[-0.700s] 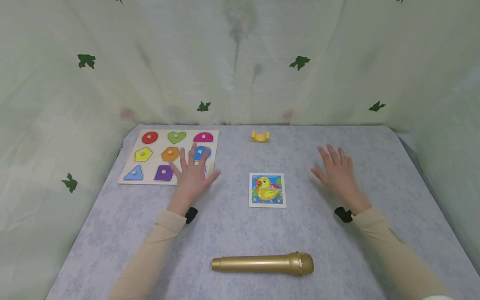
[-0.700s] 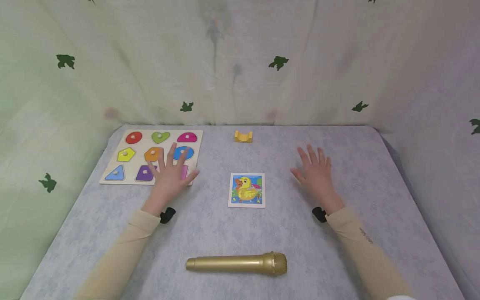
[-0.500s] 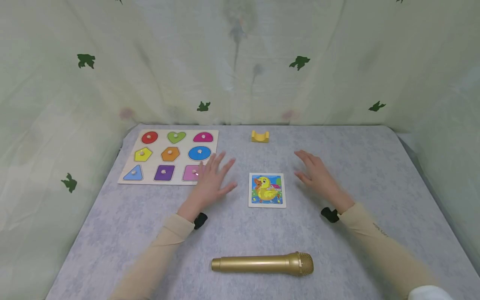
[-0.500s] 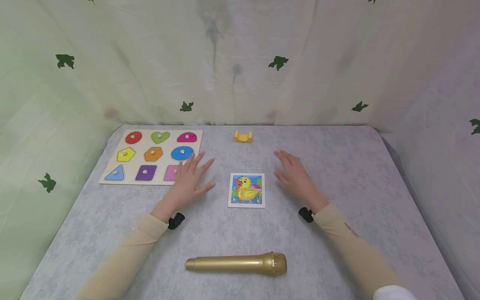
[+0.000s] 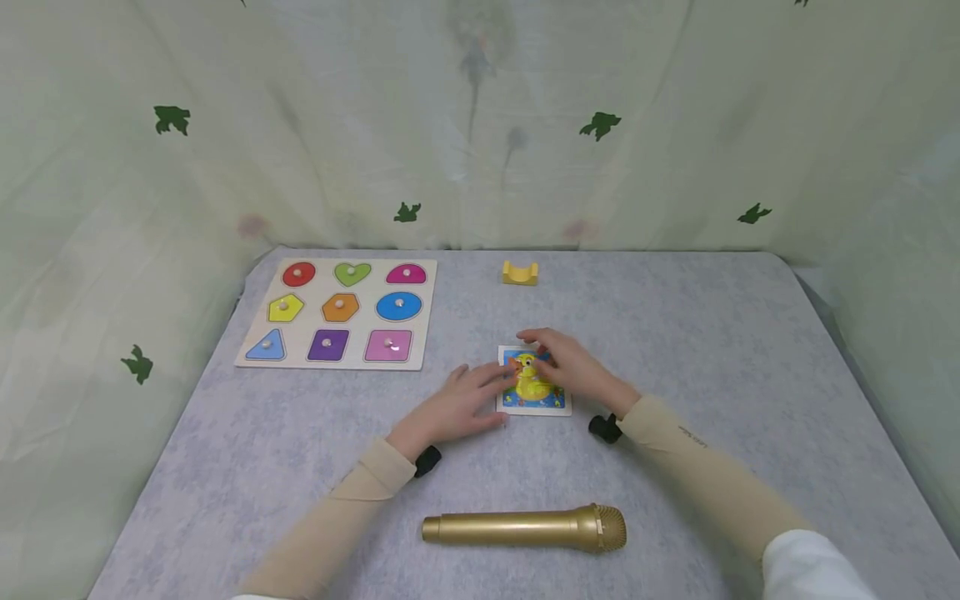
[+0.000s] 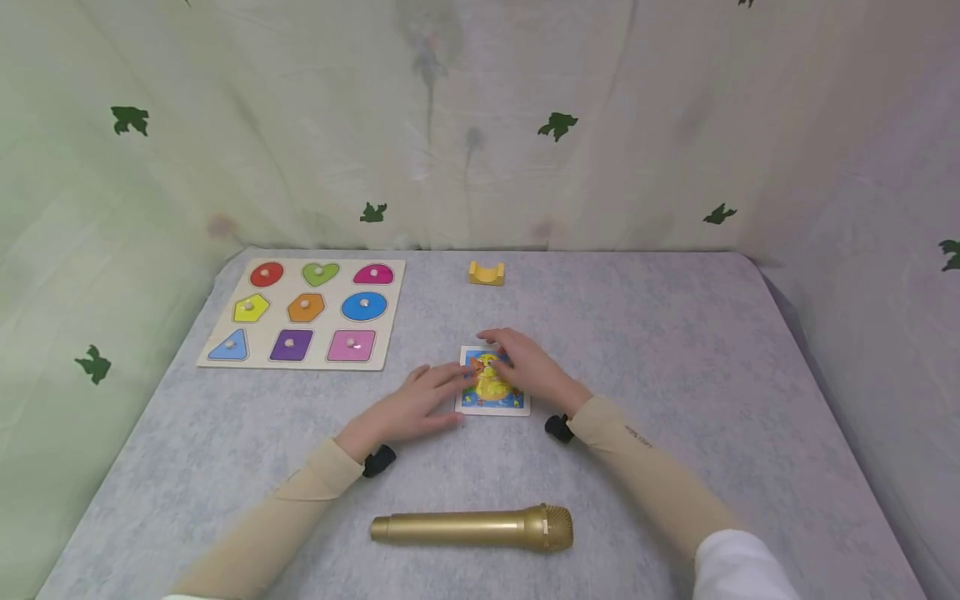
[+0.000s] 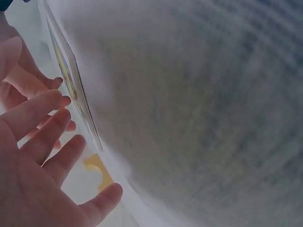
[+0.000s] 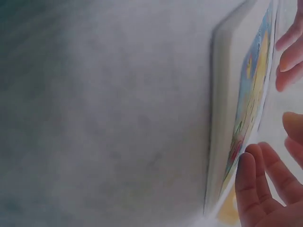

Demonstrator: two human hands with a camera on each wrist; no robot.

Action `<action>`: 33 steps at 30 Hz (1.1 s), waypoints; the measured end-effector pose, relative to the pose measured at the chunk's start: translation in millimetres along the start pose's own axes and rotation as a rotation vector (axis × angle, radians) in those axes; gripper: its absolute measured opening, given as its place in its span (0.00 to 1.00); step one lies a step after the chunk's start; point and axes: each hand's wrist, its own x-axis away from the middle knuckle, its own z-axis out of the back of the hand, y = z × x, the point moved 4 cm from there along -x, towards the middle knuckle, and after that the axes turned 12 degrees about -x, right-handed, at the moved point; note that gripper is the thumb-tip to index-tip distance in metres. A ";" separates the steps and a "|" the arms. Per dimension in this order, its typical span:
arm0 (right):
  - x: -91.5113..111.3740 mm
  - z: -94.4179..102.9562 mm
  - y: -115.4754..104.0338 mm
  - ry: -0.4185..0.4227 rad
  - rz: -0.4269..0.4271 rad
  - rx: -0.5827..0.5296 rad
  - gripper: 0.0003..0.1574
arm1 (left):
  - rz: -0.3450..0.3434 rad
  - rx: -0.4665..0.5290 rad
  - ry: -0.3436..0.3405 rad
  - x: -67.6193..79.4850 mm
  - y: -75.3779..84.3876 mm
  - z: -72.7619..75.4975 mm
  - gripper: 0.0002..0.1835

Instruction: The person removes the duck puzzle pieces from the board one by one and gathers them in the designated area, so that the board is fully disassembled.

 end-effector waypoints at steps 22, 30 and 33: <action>-28.4 -13.9 -3.7 -0.089 -0.071 0.101 0.20 | -0.019 -0.026 -0.070 -3.6 6.6 -1.2 0.30; -29.5 -14.2 -1.9 -0.108 -0.120 0.060 0.23 | -0.018 -0.009 -0.085 -3.1 8.2 0.0 0.31; -28.9 -13.4 -2.0 -0.110 -0.130 0.047 0.25 | -0.019 0.002 -0.088 -3.1 8.3 0.4 0.31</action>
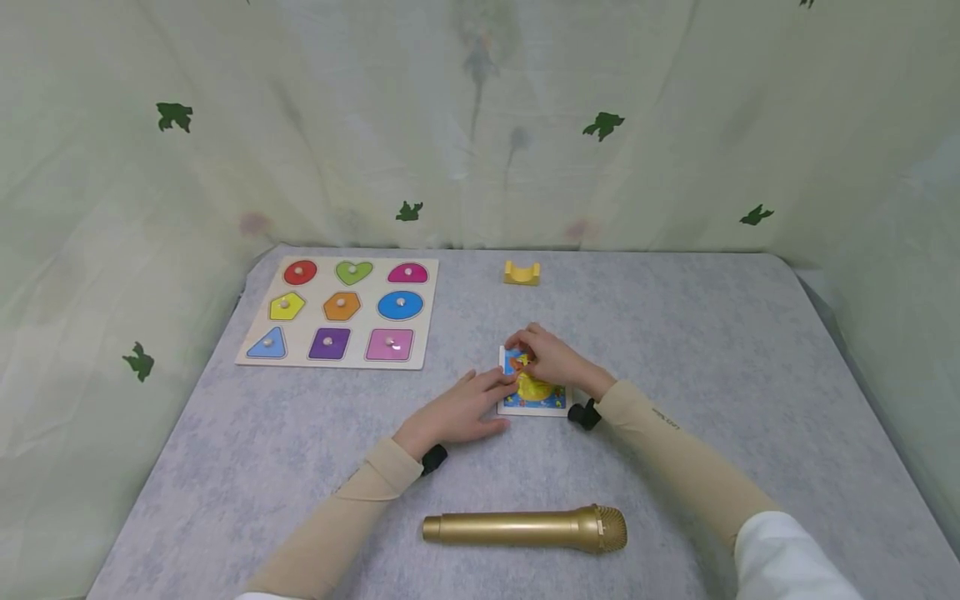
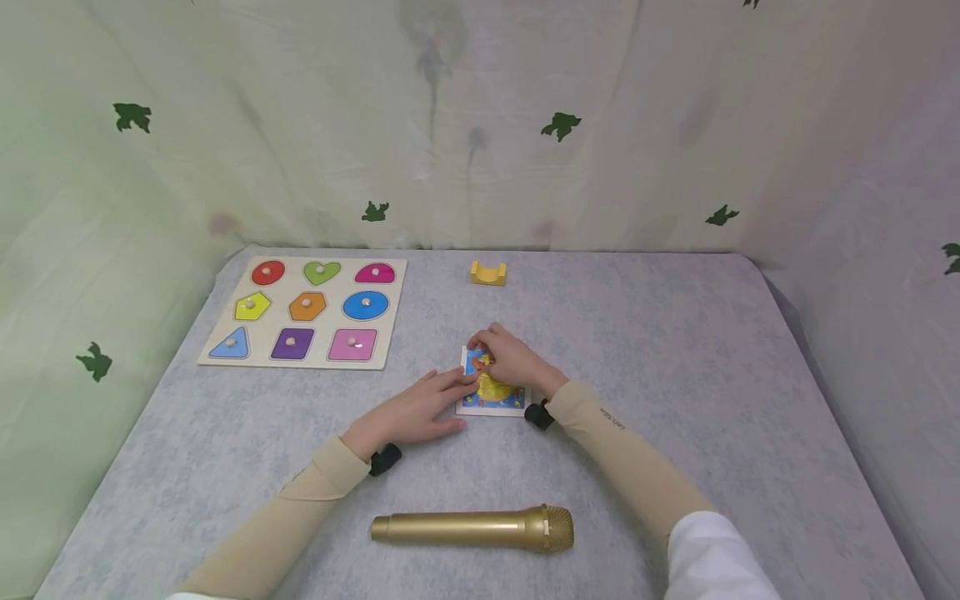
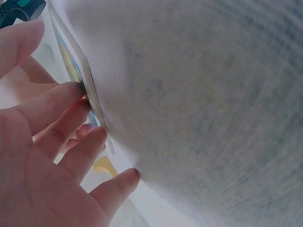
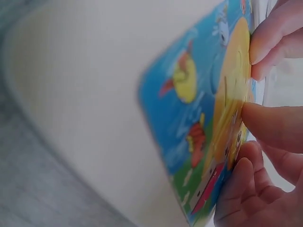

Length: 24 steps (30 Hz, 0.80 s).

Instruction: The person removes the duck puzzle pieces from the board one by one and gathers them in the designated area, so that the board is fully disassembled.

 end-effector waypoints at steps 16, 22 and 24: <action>0.2 2.8 1.8 0.112 0.068 -0.091 0.13 | -0.002 -0.015 -0.003 -1.1 -1.2 -0.6 0.31; 6.9 23.6 14.8 0.161 -0.008 -0.255 0.10 | 0.032 -0.029 -0.031 -1.4 -1.8 -2.1 0.32; 12.7 33.0 21.0 0.173 -0.046 -0.319 0.10 | 0.042 -0.034 -0.040 -1.3 -1.6 -2.5 0.32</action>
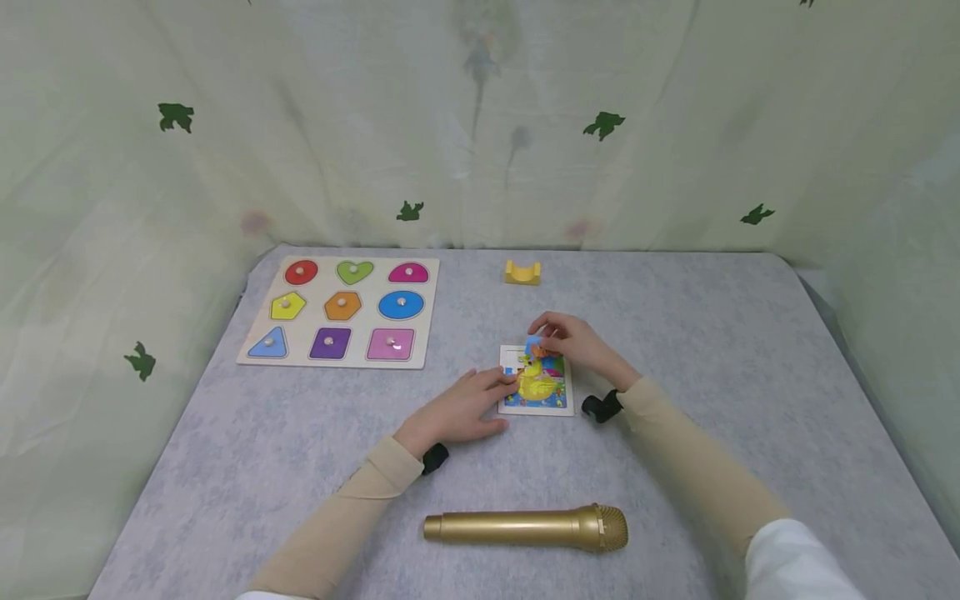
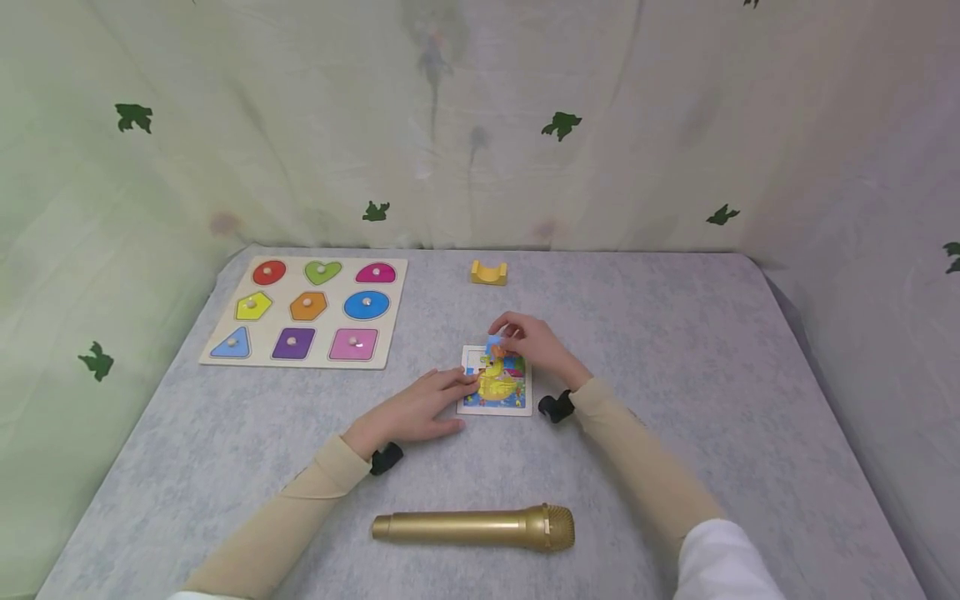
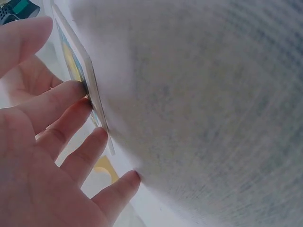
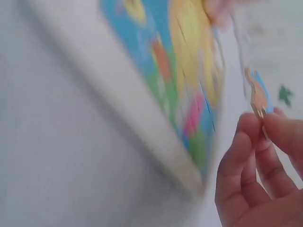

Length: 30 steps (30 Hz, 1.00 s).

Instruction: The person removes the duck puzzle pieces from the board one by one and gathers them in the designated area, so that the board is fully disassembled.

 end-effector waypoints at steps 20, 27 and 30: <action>46.8 74.5 33.5 0.119 -0.147 0.091 0.10 | -0.003 0.024 0.000 2.8 -1.4 -1.5 0.33; 40.6 64.4 29.8 0.119 -0.131 0.220 0.07 | 0.002 0.033 0.000 2.1 -0.8 -1.2 0.32; 38.9 61.9 30.6 0.127 -0.130 0.272 0.07 | 0.006 0.029 0.001 1.6 -0.6 -1.5 0.32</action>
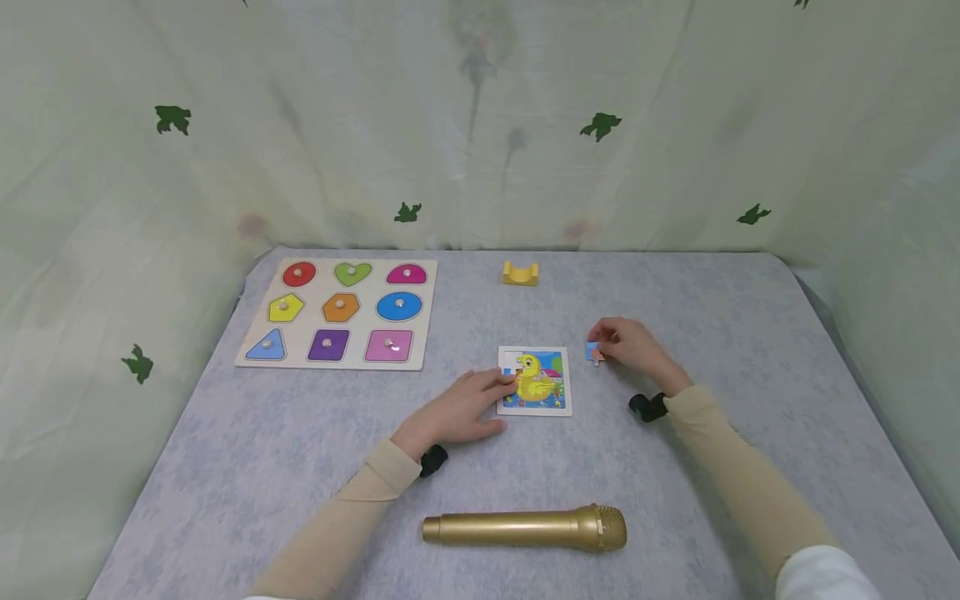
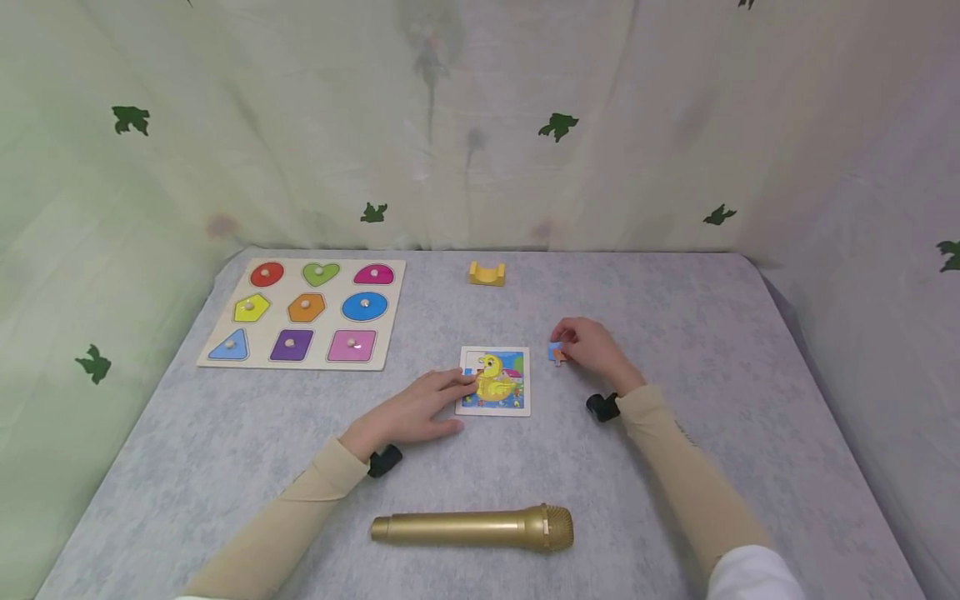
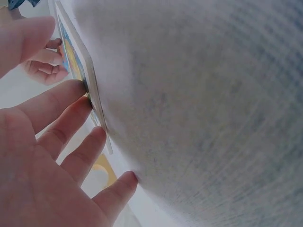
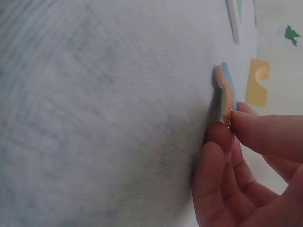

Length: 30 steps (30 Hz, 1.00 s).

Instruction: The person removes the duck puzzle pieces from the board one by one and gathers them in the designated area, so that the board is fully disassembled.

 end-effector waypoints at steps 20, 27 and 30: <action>-3.9 -11.8 -22.5 -0.076 0.046 -0.224 0.10 | -0.044 0.011 0.043 -6.7 3.6 3.5 0.28; -13.2 -37.9 -41.2 -0.205 0.123 -0.203 0.11 | -0.043 0.025 -0.018 -10.0 7.3 2.4 0.29; -17.2 -47.1 -44.1 -0.230 0.135 -0.145 0.12 | -0.043 0.014 -0.022 -10.1 7.5 2.4 0.30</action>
